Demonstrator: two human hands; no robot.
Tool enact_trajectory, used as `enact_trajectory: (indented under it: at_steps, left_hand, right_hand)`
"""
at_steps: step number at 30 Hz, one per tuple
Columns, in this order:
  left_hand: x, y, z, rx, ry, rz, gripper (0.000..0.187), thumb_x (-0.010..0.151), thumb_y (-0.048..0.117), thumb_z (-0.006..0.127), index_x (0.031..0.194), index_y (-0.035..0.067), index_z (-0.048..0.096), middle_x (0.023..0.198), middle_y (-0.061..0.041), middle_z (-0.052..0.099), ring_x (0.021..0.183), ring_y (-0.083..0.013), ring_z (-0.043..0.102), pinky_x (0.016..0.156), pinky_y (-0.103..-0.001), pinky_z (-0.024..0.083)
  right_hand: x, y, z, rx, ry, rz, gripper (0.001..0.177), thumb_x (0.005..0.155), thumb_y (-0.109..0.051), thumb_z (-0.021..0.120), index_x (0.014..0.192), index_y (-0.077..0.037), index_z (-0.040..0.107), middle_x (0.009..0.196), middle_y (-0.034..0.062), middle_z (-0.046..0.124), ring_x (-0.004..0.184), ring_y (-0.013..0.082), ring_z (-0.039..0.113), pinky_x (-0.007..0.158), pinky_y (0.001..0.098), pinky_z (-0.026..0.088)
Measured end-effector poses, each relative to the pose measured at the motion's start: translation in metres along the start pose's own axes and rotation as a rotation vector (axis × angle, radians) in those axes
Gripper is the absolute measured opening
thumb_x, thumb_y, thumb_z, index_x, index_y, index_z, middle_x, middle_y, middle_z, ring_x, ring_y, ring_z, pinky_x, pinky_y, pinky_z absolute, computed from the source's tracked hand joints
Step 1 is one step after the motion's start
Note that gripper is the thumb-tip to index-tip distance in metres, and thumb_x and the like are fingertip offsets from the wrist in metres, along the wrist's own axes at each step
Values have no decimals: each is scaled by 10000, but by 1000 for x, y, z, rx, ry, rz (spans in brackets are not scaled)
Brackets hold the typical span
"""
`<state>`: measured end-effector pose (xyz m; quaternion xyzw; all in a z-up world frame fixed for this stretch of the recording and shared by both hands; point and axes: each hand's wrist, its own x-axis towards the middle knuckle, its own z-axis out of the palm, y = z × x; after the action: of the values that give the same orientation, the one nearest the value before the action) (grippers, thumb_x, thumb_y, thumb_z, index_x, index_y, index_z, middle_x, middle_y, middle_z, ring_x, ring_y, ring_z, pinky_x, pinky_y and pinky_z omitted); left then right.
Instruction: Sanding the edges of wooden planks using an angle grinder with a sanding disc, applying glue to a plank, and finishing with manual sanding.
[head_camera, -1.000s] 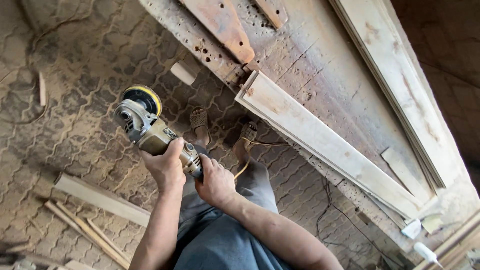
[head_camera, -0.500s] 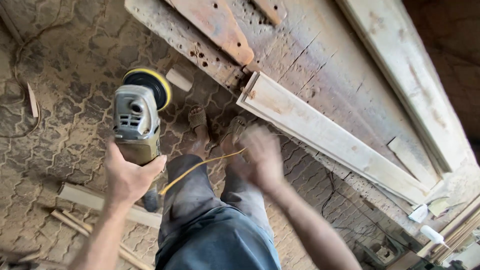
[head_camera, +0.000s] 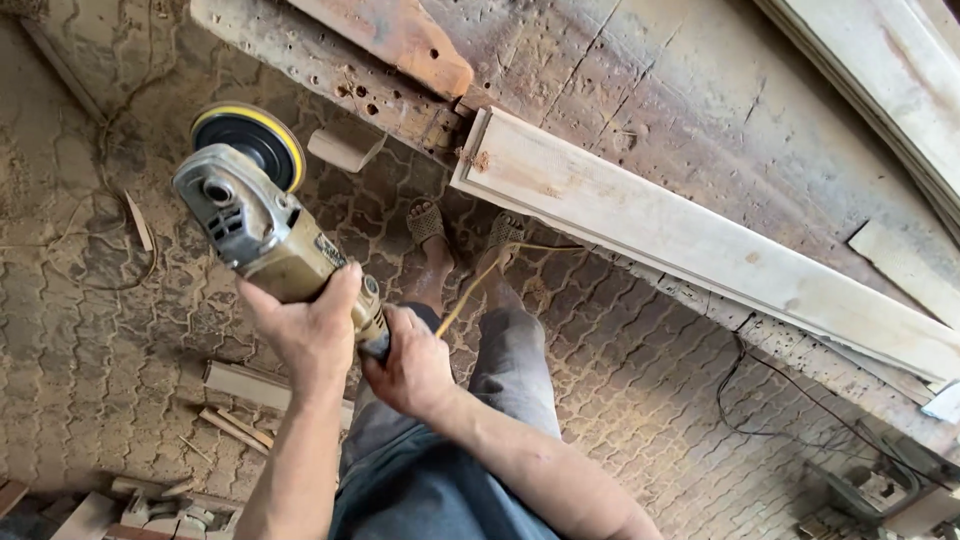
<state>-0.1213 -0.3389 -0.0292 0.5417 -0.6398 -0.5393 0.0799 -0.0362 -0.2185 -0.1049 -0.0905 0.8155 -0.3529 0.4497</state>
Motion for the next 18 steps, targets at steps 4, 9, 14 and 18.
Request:
enact_trajectory:
  at_steps: [4,9,14,18]
  left_hand:
    - [9,-16,9,76,90,-80,832,702,130,907,1395,77,451,1062,-177,605,887,-222,641,702,-400,559]
    - [2,-4,9,64,29,-139,793,712,47,828,1386,-33,417,1005,-221,598,808,-245,657,622,-357,615]
    - [2,-28,-7,298,-136,-100,865,557,154,869,1342,40,525,1048,-241,662,970,-365,701,753,-526,543]
    - [20,-25,-19,495,-270,4,933,511,218,883,1349,4,534,1128,-325,665,1099,-516,651,865,-651,502]
  right_hand:
    - [15,23,19,-159,81,46,635,721,-438,764,1250,-169,539,971,61,685,916,321,732,840,489,592]
    - [9,36,22,-245,151,-24,551,704,-429,737,1122,-128,541,822,111,725,839,349,764,964,452,534]
    - [-6,12,-92,-297,64,-450,623,717,-453,836,1208,-107,671,1400,195,608,1400,445,456,1124,608,307]
    - [36,134,-201,-645,425,-408,760,689,-404,839,1380,-167,630,1336,109,644,1352,348,527,1104,523,374]
